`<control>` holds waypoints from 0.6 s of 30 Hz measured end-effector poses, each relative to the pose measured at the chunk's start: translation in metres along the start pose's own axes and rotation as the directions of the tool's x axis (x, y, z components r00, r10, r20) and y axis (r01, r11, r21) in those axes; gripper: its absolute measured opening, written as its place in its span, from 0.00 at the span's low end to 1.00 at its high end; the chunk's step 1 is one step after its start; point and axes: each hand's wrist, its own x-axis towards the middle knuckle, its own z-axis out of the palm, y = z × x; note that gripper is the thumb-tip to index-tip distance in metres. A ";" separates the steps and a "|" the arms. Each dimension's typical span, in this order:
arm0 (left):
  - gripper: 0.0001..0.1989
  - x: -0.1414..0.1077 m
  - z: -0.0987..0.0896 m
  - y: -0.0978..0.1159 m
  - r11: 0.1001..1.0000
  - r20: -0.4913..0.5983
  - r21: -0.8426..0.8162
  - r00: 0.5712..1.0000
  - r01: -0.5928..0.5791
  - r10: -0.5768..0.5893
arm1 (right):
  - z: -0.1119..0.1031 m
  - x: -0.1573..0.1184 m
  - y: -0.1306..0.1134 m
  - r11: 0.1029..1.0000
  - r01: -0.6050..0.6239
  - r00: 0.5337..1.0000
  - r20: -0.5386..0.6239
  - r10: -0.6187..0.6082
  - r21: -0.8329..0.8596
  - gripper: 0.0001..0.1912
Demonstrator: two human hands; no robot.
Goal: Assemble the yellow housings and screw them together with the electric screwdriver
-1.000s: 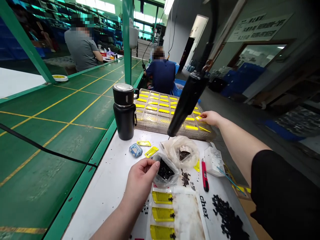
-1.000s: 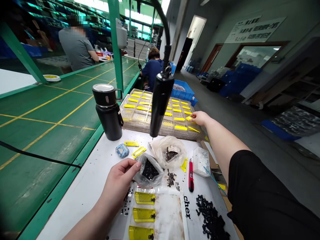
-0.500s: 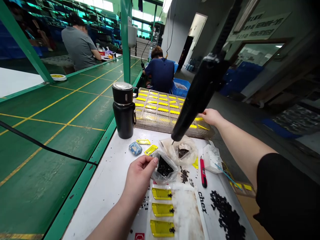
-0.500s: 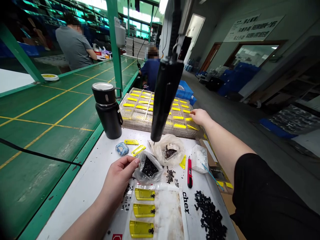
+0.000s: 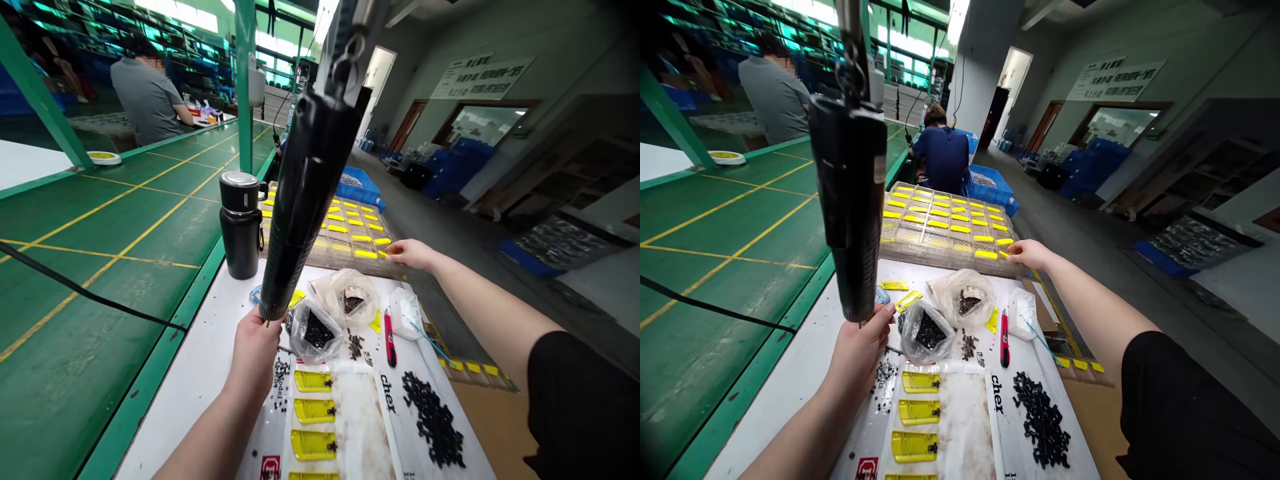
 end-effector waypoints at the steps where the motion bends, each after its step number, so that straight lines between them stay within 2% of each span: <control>1: 0.21 0.001 -0.001 0.000 1.000 -0.007 -0.012 1.000 0.009 -0.009 | 0.000 0.002 -0.001 1.000 -0.013 1.000 0.011 0.013 0.007 0.22; 12: 0.23 0.001 0.000 0.009 0.994 -0.017 -0.088 0.998 0.061 -0.063 | -0.006 0.026 -0.010 0.988 -0.154 0.984 0.088 0.154 -0.007 0.16; 15: 0.23 -0.001 0.001 0.011 0.993 -0.016 -0.099 0.998 0.062 -0.064 | -0.007 0.021 -0.010 0.990 -0.143 0.988 0.069 0.141 0.016 0.15; 18: 0.23 0.000 0.002 0.010 0.992 -0.014 -0.105 0.998 0.064 -0.066 | -0.010 0.014 -0.008 0.996 -0.080 0.996 0.035 0.078 0.047 0.15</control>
